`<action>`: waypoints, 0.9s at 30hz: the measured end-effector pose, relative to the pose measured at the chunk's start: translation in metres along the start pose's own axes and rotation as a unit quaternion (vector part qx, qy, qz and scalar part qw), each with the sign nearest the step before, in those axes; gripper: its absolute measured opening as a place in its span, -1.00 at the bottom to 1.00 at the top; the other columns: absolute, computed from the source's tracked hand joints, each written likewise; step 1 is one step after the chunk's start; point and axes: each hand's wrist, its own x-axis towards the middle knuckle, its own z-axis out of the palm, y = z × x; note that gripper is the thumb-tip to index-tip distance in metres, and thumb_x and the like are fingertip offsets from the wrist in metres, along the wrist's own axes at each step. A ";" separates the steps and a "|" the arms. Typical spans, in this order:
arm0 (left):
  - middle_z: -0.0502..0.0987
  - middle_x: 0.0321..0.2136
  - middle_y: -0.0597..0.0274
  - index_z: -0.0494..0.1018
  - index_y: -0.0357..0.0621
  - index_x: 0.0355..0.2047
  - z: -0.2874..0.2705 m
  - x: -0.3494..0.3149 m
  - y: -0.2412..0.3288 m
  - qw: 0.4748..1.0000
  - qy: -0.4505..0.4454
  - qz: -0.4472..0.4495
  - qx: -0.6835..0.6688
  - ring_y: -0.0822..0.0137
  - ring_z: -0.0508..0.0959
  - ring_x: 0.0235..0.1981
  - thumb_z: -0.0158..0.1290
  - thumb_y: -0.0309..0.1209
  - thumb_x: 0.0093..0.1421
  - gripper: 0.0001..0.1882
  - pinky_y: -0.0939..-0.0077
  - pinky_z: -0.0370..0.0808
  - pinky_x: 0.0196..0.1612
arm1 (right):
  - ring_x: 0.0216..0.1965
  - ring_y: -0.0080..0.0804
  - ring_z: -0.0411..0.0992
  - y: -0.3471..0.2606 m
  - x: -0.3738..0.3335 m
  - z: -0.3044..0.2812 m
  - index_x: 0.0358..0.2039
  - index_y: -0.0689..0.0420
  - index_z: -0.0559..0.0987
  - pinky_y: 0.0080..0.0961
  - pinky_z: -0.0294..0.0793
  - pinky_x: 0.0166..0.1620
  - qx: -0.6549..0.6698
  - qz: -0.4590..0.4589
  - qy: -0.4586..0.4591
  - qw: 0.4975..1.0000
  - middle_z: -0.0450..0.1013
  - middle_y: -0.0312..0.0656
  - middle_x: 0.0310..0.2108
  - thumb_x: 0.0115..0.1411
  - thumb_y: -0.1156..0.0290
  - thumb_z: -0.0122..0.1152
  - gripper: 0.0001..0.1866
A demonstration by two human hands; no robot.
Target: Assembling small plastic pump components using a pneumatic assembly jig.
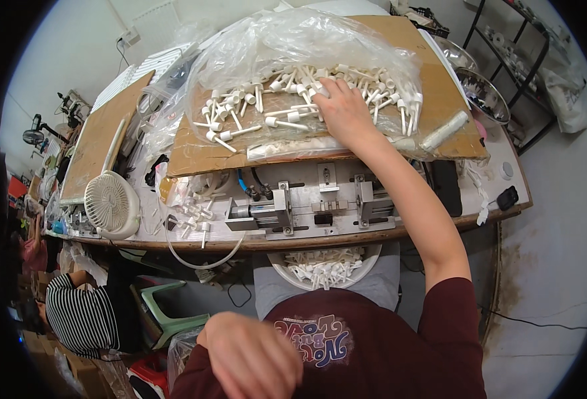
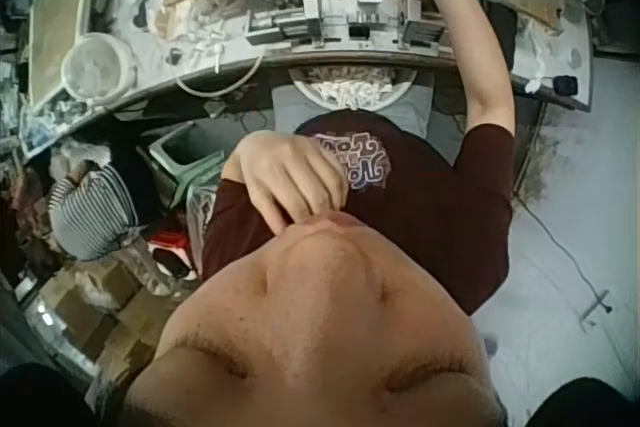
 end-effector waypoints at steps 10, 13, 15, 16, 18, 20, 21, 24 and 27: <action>0.49 -0.60 0.02 0.49 -0.23 -0.50 0.022 0.022 0.007 0.971 -0.147 0.001 -0.188 -0.03 0.52 -0.55 0.14 -0.15 0.15 -0.65 0.15 0.45 -0.49 | -0.25 -0.10 0.49 0.009 -0.004 -0.030 -0.22 0.13 0.47 -0.23 0.44 -0.22 0.055 0.105 0.015 0.993 0.51 -0.07 -0.27 0.26 0.30 0.07 -0.81; 0.45 -0.67 0.06 0.39 -0.21 -0.62 0.025 0.023 0.019 0.972 -0.198 -0.119 -0.029 0.02 0.50 -0.63 0.17 -0.19 0.10 -0.63 0.22 0.40 -0.59 | -0.45 -0.01 0.47 0.011 -0.011 -0.044 -0.23 0.15 0.43 -0.17 0.42 -0.34 0.160 0.227 0.001 0.961 0.48 -0.05 -0.51 0.36 0.17 -0.03 -0.72; 0.49 -0.63 0.04 0.36 -0.18 -0.60 0.030 0.027 0.022 0.933 -0.206 -0.266 0.128 -0.01 0.53 -0.60 0.17 -0.16 0.10 -0.63 0.23 0.45 -0.55 | -0.54 -0.02 0.43 0.022 -0.021 -0.046 -0.25 0.15 0.41 -0.19 0.39 -0.39 0.235 0.243 0.032 0.941 0.42 -0.04 -0.61 0.40 0.11 -0.10 -0.66; 0.49 -0.62 0.04 0.36 -0.18 -0.59 0.038 0.026 0.015 0.914 -0.168 -0.303 0.209 0.00 0.53 -0.59 0.17 -0.17 0.10 -0.64 0.23 0.45 -0.55 | -0.55 -0.10 0.41 0.023 -0.026 -0.049 -0.25 0.16 0.41 -0.25 0.37 -0.41 0.269 0.257 0.019 0.928 0.41 -0.08 -0.62 0.40 0.12 -0.09 -0.67; 0.49 -0.61 0.04 0.37 -0.19 -0.57 0.046 0.027 -0.005 0.918 -0.108 -0.268 0.273 0.00 0.53 -0.57 0.17 -0.18 0.10 -0.65 0.23 0.45 -0.53 | -0.59 -0.26 0.37 0.019 -0.038 -0.061 -0.25 0.16 0.40 -0.36 0.33 -0.45 0.335 0.287 -0.007 0.897 0.37 -0.14 -0.65 0.40 0.12 -0.08 -0.67; 0.50 -0.60 0.04 0.38 -0.19 -0.56 0.047 0.033 -0.027 0.934 -0.081 -0.214 0.276 0.00 0.54 -0.56 0.17 -0.20 0.09 -0.67 0.23 0.45 -0.51 | -0.60 -0.44 0.29 0.014 -0.048 -0.076 -0.26 0.16 0.39 -0.47 0.26 -0.48 0.371 0.304 -0.036 0.877 0.32 -0.23 -0.66 0.41 0.13 -0.07 -0.68; 0.50 -0.60 0.04 0.39 -0.20 -0.55 0.049 0.039 -0.037 0.942 -0.077 -0.191 0.263 0.00 0.54 -0.55 0.17 -0.20 0.09 -0.68 0.24 0.45 -0.50 | -0.61 -0.53 0.25 0.013 -0.053 -0.084 -0.27 0.16 0.39 -0.52 0.23 -0.49 0.387 0.311 -0.050 0.867 0.29 -0.28 -0.67 0.41 0.13 -0.07 -0.68; 0.50 -0.59 0.04 0.40 -0.20 -0.52 0.053 0.058 -0.067 0.966 -0.072 -0.128 0.211 0.00 0.54 -0.53 0.18 -0.23 0.09 -0.70 0.24 0.46 -0.48 | -0.60 -0.65 0.19 0.007 -0.065 -0.101 -0.27 0.17 0.39 -0.59 0.19 -0.51 0.411 0.287 -0.084 0.861 0.23 -0.38 -0.68 0.41 0.16 -0.06 -0.70; 0.50 -0.57 0.04 0.41 -0.21 -0.49 0.057 0.079 -0.093 0.984 -0.088 -0.077 0.136 0.01 0.54 -0.51 0.18 -0.25 0.08 -0.72 0.24 0.46 -0.45 | -0.62 -0.66 0.17 0.007 -0.076 -0.127 -0.29 0.15 0.40 -0.61 0.16 -0.52 0.388 0.283 -0.108 0.870 0.22 -0.40 -0.68 0.41 0.19 -0.07 -0.72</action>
